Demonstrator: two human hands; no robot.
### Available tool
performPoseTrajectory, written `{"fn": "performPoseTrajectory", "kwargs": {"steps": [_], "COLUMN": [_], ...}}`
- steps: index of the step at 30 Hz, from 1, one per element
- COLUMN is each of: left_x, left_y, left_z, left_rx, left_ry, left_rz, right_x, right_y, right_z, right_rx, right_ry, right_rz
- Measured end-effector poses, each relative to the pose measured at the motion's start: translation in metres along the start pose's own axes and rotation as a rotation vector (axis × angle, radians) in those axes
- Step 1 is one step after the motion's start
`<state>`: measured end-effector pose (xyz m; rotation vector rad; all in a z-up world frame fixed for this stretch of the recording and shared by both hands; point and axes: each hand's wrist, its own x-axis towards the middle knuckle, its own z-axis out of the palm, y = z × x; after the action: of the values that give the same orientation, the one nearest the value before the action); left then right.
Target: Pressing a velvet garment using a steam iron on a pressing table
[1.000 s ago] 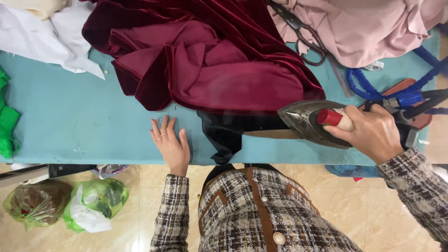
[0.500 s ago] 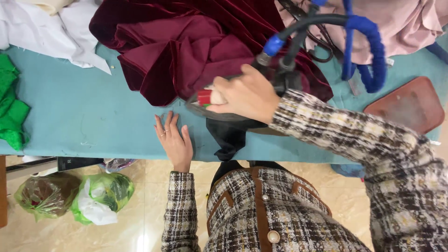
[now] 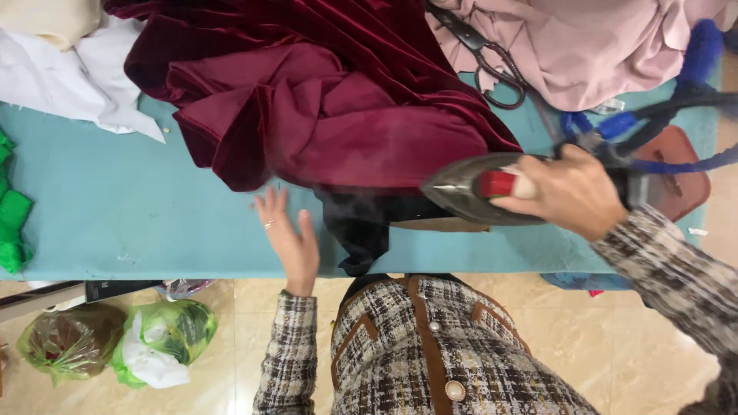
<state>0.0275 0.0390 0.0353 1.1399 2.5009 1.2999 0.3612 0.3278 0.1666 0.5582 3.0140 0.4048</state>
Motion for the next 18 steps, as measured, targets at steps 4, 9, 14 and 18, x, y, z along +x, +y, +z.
{"fn": "performPoseTrajectory", "kwargs": {"steps": [4,9,14,18], "left_x": [0.002,0.000,-0.001,-0.002], "left_y": [0.058,0.104,0.105,0.103], "left_z": [0.024,0.047,0.049,0.052], "left_rx": [0.023,0.495,0.481,0.458], "left_ry": [-0.227,-0.413,-0.389,-0.390], "left_rz": [0.224,0.602,0.617,0.603], "right_x": [-0.071,-0.150,-0.203,-0.231], "right_y": [0.040,0.082,0.108,0.122], "right_z": [0.028,0.057,0.087,0.113], "right_rx": [-0.016,-0.076,-0.119,-0.249], "right_ry": [0.004,-0.077,-0.119,-0.155], "right_rz": [0.093,0.292,0.364,0.387]}}
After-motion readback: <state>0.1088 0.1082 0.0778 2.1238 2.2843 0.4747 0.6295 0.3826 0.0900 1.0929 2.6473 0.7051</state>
